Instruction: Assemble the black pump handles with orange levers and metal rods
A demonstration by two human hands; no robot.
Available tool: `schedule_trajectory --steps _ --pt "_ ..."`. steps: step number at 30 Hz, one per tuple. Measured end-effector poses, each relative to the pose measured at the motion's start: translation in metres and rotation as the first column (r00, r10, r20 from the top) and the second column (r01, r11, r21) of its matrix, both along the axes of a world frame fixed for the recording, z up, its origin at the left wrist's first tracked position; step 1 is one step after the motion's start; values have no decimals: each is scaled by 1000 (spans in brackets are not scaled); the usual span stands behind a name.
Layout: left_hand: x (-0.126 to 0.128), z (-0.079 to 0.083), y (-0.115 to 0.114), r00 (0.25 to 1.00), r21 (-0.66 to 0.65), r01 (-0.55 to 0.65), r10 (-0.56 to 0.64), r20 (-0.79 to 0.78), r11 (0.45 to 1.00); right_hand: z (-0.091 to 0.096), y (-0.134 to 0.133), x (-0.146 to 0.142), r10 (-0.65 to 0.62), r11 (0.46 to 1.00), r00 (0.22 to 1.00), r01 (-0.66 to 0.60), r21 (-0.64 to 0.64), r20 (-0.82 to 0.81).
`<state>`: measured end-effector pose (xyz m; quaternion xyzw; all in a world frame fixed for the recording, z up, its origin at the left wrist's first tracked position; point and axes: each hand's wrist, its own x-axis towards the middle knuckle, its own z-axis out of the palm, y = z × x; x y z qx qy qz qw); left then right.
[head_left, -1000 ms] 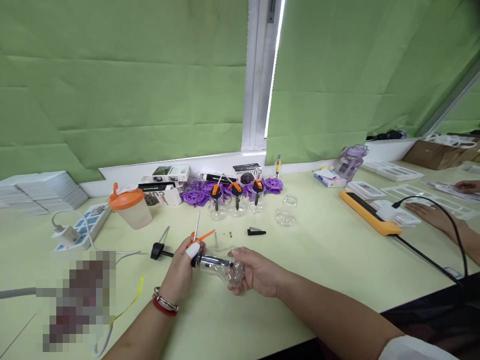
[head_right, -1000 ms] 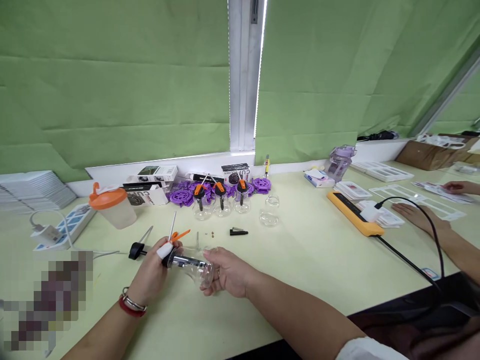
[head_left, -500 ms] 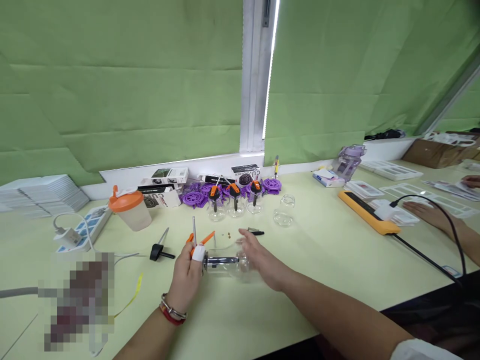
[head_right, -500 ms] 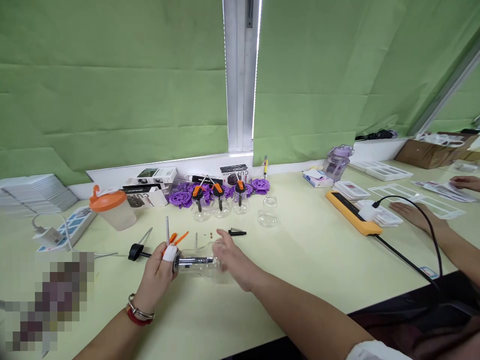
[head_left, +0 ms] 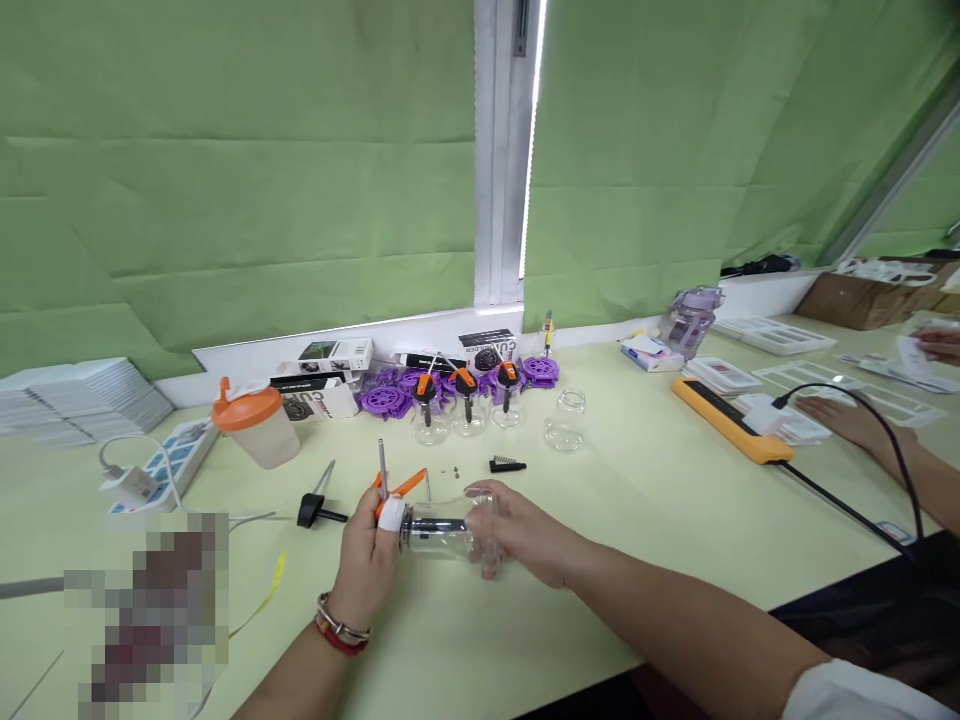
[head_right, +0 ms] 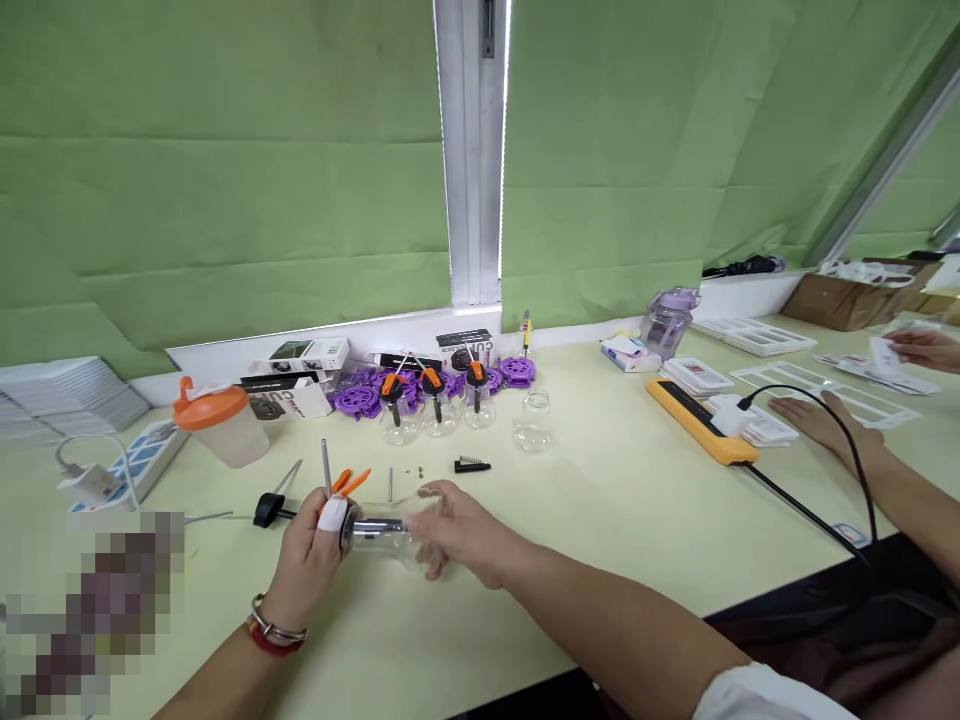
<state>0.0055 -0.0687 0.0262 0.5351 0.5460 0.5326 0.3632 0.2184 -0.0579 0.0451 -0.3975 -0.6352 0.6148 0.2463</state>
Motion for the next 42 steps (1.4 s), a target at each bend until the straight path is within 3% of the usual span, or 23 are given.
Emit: schedule_trajectory --steps 1,2,4,6,8,9,11,14,16,18,20,21,23,24,25,27,28,29,31,34,38,40,42 --pt "0 1 0 1000 -27 2 -1 20 1000 -2 -1 1 -23 979 999 15 205 36" --pt "0 2 0 999 -65 3 1 52 998 -4 -1 3 -49 897 997 13 443 68" --pt "0 5 0 992 -153 7 12 126 988 -8 1 8 -46 599 990 -82 796 137" --pt "1 7 1 984 -223 34 6 180 974 -12 5 13 -14 349 976 -201 915 220" --pt "3 9 1 977 -270 80 -22 211 960 -14 8 17 24 264 952 -300 917 305" --pt "4 9 1 974 -285 102 -37 224 953 -14 9 19 51 274 939 -340 900 339" --pt "6 9 0 970 -285 115 -46 238 952 -13 8 20 106 358 934 -356 863 342" --pt "7 10 -2 981 -216 66 -23 195 974 -11 6 19 35 621 992 -116 775 120" --pt "6 10 -3 991 -159 39 -18 131 987 -9 4 16 -75 852 996 84 516 -37" --pt "4 9 -3 998 -105 39 -34 48 994 -8 4 12 -70 990 994 80 116 -88" --pt "2 7 -4 998 -70 52 -54 -20 996 -6 2 10 11 996 997 -19 -93 -82" --pt "1 6 -3 998 -69 59 -61 -34 996 -5 1 10 32 998 998 -34 -48 -52" --pt "0 5 -2 998 -107 57 -59 -10 993 -5 -2 12 6 953 999 -20 304 46" --pt "0 5 0 999 -139 49 -47 20 989 -6 -3 15 -17 850 995 -36 525 96" --pt "-1 5 1 998 -173 37 -28 56 984 -8 -3 19 -33 699 989 -82 711 146" --pt "-2 6 5 992 -233 1 28 125 973 -12 -2 29 -62 392 972 -184 901 226" --pt "-4 7 6 986 -249 -15 56 155 968 -15 -1 36 -88 294 965 -213 932 249" --pt "-5 7 8 981 -253 -27 74 181 967 -18 0 44 -135 249 961 -204 947 242" --pt "-8 7 10 972 -228 -31 83 222 973 -25 3 62 -250 298 946 -128 946 206" --pt "-10 6 10 967 -167 -13 55 247 986 -36 8 93 -465 470 876 122 874 127" --pt "-7 5 8 969 -170 42 1 245 985 -52 19 127 -673 641 736 532 553 73" --pt "-5 5 8 972 -183 61 -16 234 981 -58 25 137 -703 659 705 600 453 90" --pt "-5 5 7 977 -187 64 -23 214 980 -60 32 142 -715 654 686 588 476 135"
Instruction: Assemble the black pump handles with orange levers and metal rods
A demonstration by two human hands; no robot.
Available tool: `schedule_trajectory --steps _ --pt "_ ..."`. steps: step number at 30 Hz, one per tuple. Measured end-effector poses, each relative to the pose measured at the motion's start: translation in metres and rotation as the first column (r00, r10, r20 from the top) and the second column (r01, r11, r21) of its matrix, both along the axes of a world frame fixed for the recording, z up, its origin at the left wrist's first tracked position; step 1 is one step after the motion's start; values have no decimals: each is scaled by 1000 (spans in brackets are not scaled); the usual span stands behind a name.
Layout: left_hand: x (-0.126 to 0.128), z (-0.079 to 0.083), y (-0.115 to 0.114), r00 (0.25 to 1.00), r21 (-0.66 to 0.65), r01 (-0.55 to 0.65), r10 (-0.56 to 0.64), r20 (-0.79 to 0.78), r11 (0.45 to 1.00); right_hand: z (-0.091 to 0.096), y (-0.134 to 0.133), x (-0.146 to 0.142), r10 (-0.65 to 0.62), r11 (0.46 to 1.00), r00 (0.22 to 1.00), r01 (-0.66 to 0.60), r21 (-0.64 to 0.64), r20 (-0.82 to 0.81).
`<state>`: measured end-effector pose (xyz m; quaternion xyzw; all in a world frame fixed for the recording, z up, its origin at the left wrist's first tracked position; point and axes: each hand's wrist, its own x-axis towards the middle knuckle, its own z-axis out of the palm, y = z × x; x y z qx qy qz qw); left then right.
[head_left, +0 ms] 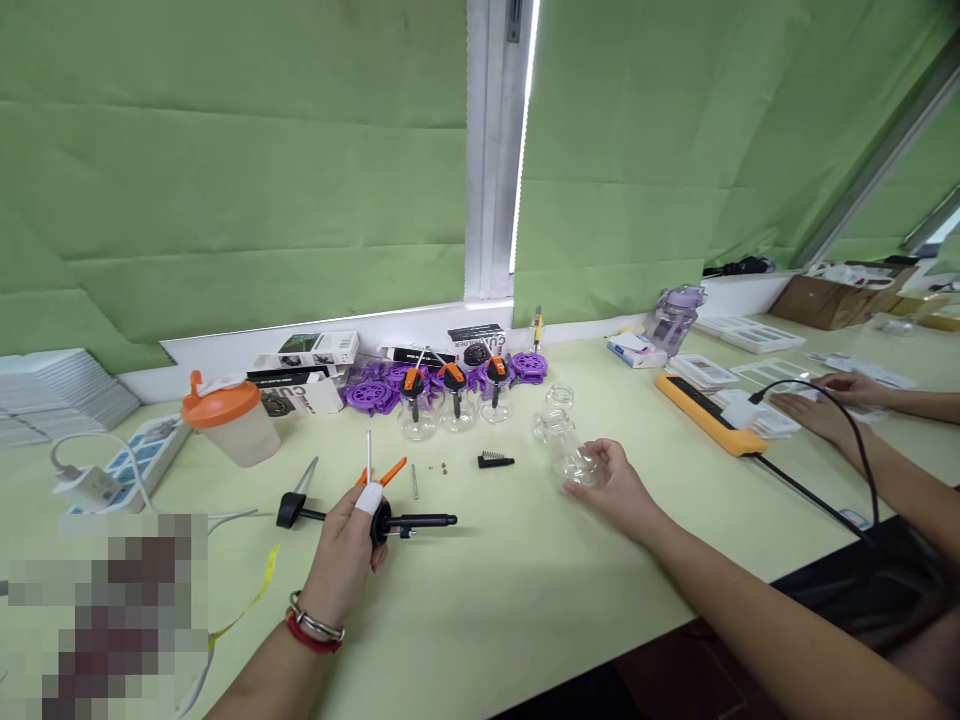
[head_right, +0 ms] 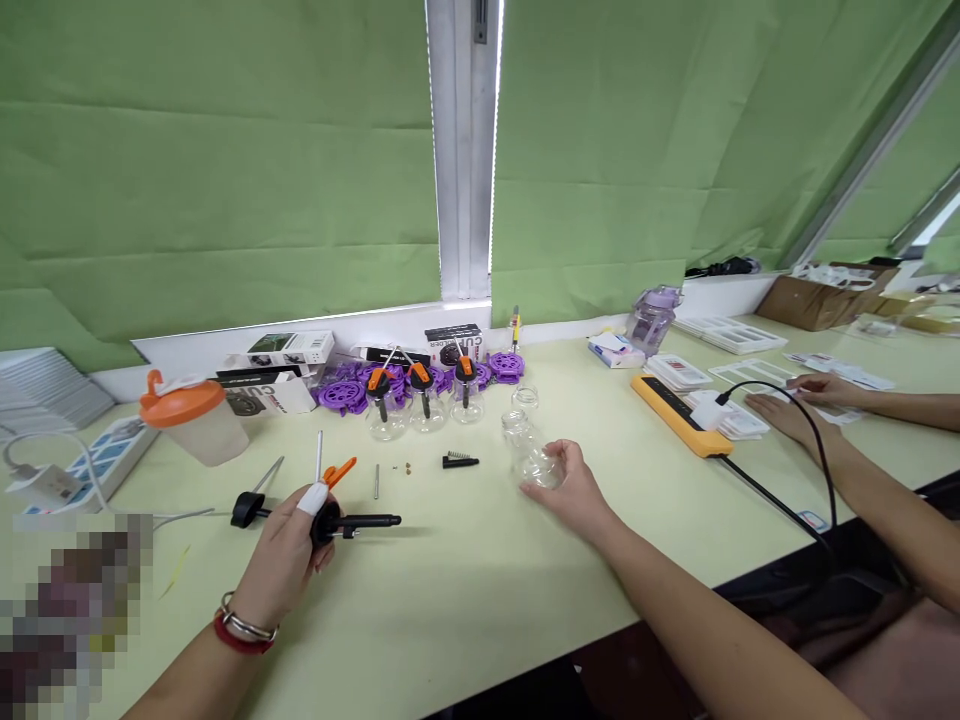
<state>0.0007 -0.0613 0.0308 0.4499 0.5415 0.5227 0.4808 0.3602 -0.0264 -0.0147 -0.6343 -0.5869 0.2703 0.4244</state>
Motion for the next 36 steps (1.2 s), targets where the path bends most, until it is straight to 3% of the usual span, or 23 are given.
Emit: schedule_trajectory --steps 7,17,19,21,23,25,27,28,31,33,36 --pt "-1 -3 1 1000 -12 19 -19 -8 1000 -1 24 -3 -65 996 970 79 -52 234" --pt "0 -9 4 998 -23 54 -54 -7 998 -10 73 -1 -103 994 980 98 40 171" --pt "0 -7 3 998 -29 62 -63 -6 998 -6 70 -5 -184 980 973 170 105 141" --pt "1 -4 3 998 -27 70 -70 -10 997 2 59 -16 -269 939 950 222 263 158" --pt "3 -2 3 996 -17 85 -85 -10 996 14 39 -37 -225 871 940 77 485 255" --pt "5 0 1 993 -10 115 -115 2 993 26 16 -64 -10 782 888 -279 557 460" --pt "9 0 -3 989 -10 146 -146 30 989 34 -7 -94 211 637 734 -604 479 645" --pt "11 0 -5 986 -10 163 -163 43 987 36 -16 -107 286 564 657 -704 433 697" --pt "14 -2 -12 969 1 236 -236 72 972 41 -31 -135 398 456 546 -815 358 737" --pt "12 -3 -14 967 63 247 -250 56 967 47 -33 -142 411 486 593 -785 384 692" --pt "6 -3 -15 990 344 134 -111 -86 929 62 -27 -143 506 639 737 -670 378 449"
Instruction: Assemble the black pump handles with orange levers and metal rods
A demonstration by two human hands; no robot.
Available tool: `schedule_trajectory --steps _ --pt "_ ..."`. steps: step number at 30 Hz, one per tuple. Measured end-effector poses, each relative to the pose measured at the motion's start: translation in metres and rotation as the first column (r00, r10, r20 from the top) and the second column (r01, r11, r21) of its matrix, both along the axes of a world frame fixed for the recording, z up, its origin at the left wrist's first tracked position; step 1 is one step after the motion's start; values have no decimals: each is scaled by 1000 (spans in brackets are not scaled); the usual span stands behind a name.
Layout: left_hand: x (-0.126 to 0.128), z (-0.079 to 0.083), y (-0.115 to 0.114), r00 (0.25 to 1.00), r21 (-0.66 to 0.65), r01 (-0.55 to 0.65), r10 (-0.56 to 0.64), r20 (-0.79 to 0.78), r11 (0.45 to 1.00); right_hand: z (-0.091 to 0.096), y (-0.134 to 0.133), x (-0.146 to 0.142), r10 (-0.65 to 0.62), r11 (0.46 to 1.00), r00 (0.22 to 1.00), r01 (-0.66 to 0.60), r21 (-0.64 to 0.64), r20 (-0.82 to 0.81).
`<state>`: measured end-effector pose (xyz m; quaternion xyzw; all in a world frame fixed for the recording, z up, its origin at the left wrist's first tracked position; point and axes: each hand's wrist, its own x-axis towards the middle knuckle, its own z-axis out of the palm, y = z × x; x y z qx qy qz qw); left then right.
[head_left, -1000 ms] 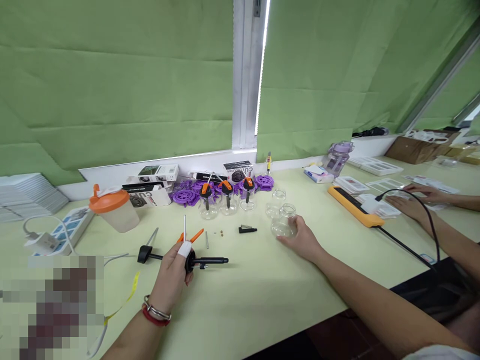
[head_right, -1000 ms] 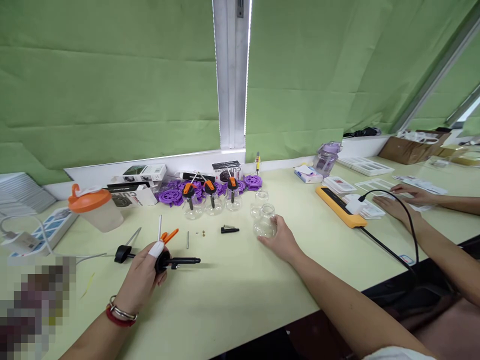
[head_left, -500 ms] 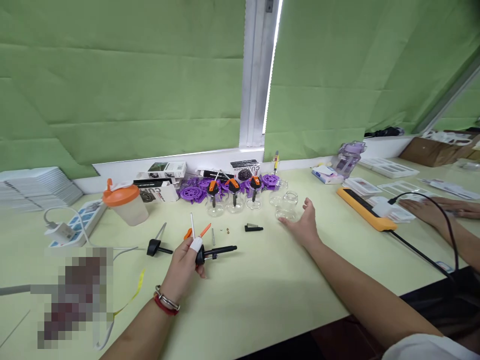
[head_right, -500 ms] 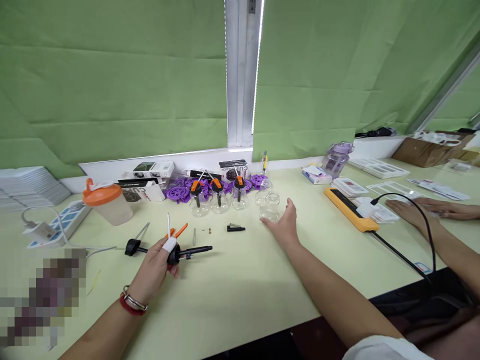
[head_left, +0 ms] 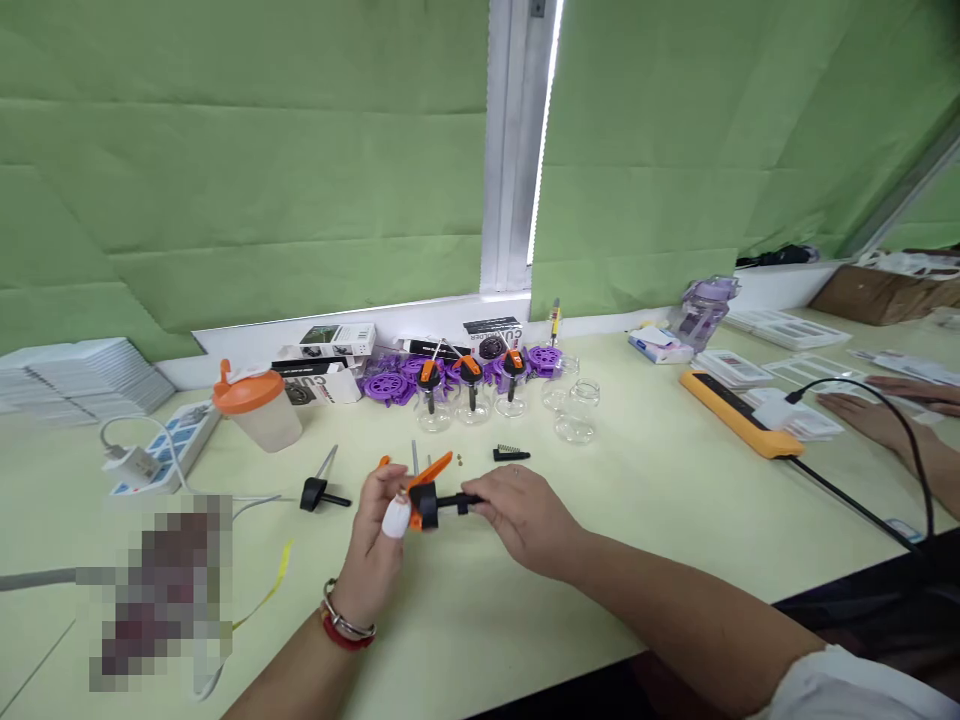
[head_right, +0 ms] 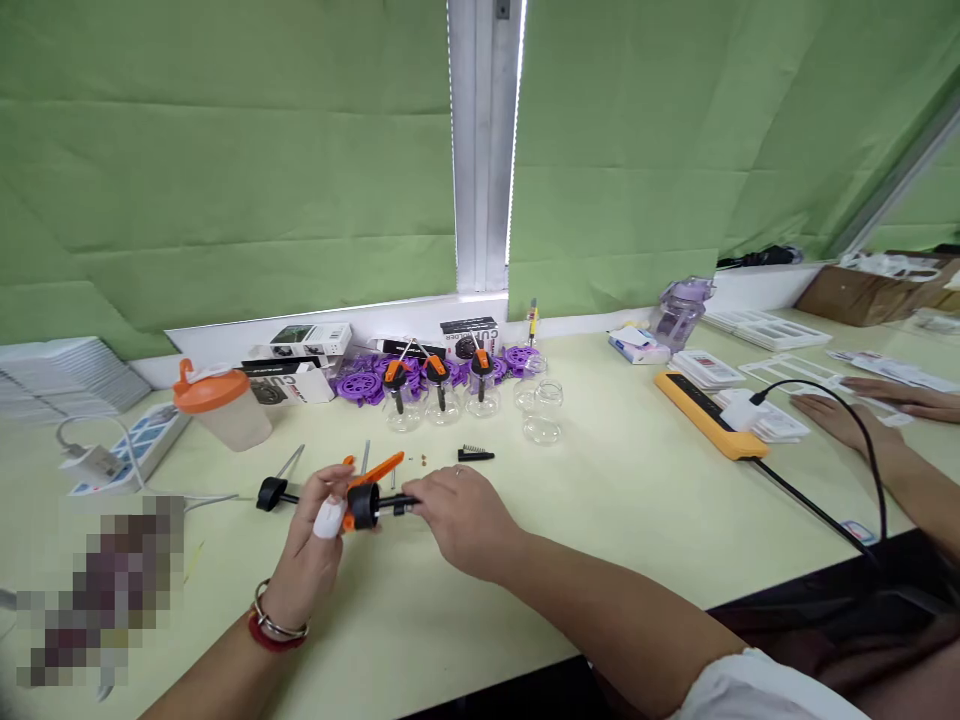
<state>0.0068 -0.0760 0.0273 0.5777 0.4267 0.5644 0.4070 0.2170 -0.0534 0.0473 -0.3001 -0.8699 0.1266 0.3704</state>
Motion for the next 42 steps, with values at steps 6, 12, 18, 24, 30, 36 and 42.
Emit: schedule_trajectory --steps 6,12,18,24,30,36,42 --pt "-5 1 -1 920 329 3 127 -372 944 14 17 0 -102 618 939 -199 -761 -329" --pt "3 0 4 973 -148 -52 17 -231 988 -10 29 -9 -97 306 939 -287 -908 -329" --pt "5 -16 16 980 -386 -138 69 -187 912 -42 39 -15 -234 462 957 -47 -885 -173" --pt "6 -22 17 972 -405 -135 43 -229 904 -58 37 -17 -228 713 961 55 -699 -156" --pt "8 -24 14 934 -303 -187 74 -350 934 -59 37 -23 -243 634 953 14 -773 -181" --pt "18 -29 12 890 -220 -271 157 -427 937 -54 41 -29 -273 613 948 40 -789 -164" --pt "20 -33 13 888 -244 -282 157 -432 928 -56 42 -31 -262 644 960 93 -759 -104"
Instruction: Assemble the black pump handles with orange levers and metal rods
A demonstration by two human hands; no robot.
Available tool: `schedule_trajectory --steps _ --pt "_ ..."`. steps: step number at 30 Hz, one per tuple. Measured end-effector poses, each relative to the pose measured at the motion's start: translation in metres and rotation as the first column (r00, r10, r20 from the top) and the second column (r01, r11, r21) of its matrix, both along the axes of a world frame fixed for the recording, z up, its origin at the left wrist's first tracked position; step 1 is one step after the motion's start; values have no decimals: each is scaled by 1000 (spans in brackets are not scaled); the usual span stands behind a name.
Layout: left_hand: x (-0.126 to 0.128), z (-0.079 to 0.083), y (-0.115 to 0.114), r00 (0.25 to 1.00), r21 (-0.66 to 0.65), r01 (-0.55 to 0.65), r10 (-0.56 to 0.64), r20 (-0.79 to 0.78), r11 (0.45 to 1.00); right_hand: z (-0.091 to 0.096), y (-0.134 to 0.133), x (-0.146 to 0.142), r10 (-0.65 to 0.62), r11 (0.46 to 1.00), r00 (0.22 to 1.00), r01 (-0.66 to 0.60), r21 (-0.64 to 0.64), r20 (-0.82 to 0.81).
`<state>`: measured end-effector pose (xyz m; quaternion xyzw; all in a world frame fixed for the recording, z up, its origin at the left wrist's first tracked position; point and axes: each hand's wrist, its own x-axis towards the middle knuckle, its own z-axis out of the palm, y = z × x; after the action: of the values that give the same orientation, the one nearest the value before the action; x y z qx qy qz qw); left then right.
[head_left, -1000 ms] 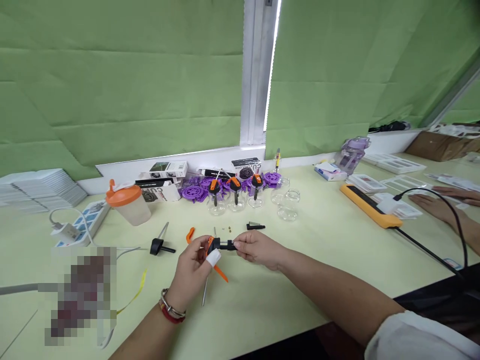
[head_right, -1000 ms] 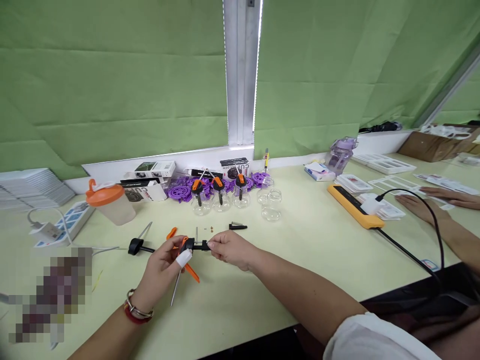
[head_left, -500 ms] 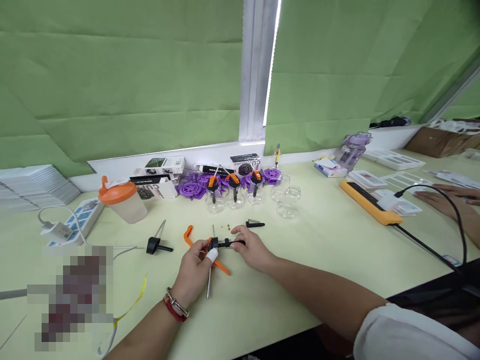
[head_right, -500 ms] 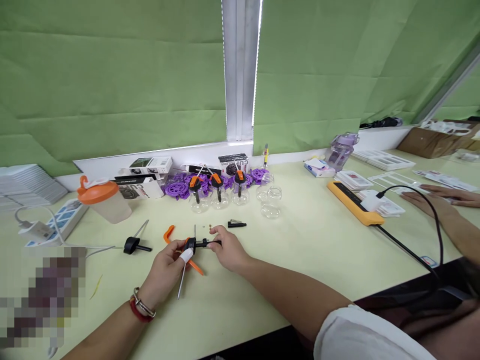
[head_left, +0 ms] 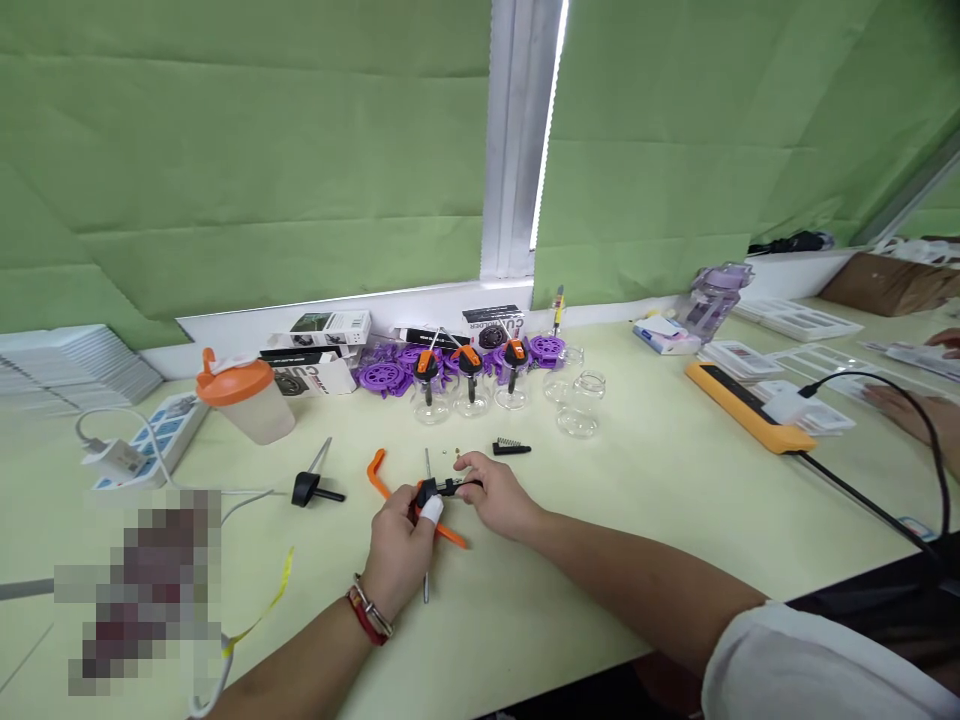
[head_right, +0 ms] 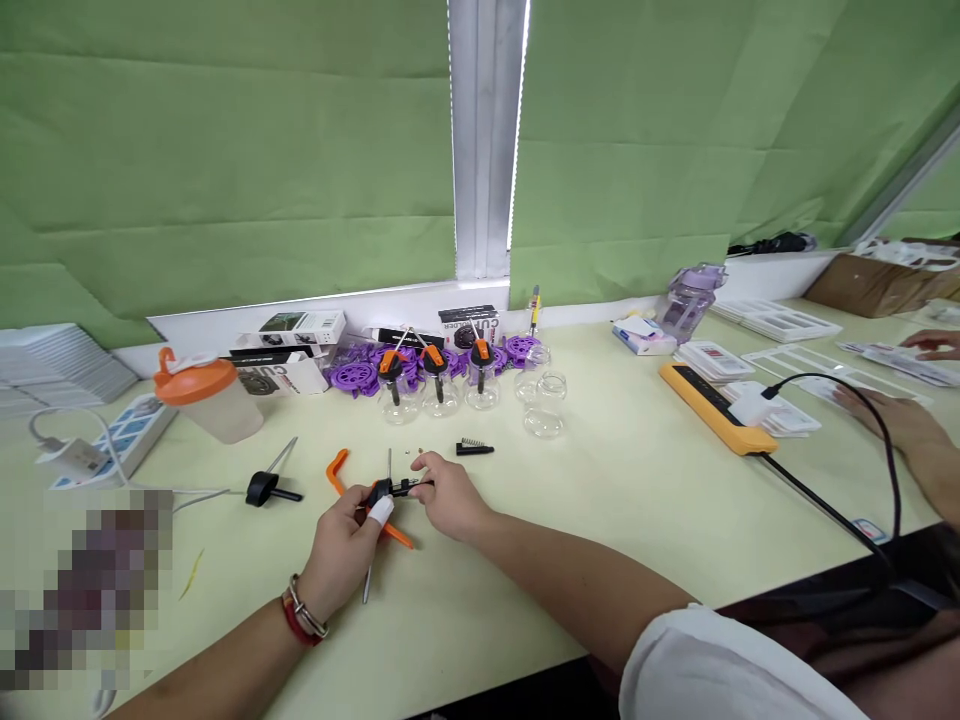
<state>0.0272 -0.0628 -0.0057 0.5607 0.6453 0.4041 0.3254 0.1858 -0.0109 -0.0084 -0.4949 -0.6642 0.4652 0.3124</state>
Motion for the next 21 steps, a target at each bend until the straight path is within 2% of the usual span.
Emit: schedule_trajectory --steps 8,21 --pt "-2 -5 2 998 -60 -3 6 55 998 0 0 1 2 999 1000 -3 34 14" --pt "-1 -1 2 997 -67 -28 33 63 997 -1 3 3 21 996 998 -25 81 54"
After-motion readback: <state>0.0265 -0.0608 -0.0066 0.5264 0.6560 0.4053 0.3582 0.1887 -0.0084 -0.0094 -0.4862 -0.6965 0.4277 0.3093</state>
